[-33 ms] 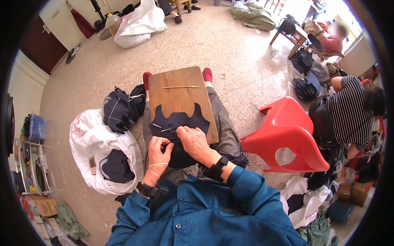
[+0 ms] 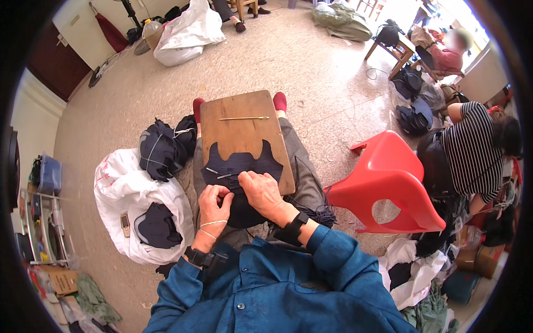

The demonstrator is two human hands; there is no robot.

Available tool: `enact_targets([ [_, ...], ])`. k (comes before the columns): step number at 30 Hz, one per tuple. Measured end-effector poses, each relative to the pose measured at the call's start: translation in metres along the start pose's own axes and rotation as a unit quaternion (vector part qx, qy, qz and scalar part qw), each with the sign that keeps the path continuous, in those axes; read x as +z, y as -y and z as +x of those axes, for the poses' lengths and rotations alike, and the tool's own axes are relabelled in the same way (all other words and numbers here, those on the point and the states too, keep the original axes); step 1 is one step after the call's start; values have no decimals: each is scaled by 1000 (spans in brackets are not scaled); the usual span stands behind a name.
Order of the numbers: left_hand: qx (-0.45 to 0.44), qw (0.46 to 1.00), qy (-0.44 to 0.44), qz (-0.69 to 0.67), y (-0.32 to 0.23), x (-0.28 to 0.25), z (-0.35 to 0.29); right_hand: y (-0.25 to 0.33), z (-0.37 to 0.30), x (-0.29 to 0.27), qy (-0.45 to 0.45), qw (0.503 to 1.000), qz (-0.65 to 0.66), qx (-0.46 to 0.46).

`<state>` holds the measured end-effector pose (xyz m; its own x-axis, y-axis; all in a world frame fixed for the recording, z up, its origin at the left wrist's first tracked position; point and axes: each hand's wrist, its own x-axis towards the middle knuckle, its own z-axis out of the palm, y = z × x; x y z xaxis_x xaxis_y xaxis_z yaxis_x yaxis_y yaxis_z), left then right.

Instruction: Lacing a flat shoe upper component by hand.

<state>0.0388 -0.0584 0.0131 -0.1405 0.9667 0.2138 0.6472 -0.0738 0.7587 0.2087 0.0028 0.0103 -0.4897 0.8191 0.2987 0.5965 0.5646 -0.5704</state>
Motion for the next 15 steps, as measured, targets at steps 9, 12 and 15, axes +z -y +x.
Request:
enact_targets([
  [9, 150, 974, -27, 165, -6, 11, 26, -2, -3, -1, -73, 993, 98, 6],
  [12, 162, 980, -12, 116, 4, 9, 28, -3, -7, -7, -85, 982, 162, 39],
  [15, 117, 993, -12, 27, 10, 6, 31, -1, -9, -13, -67, 981, 174, 58],
])
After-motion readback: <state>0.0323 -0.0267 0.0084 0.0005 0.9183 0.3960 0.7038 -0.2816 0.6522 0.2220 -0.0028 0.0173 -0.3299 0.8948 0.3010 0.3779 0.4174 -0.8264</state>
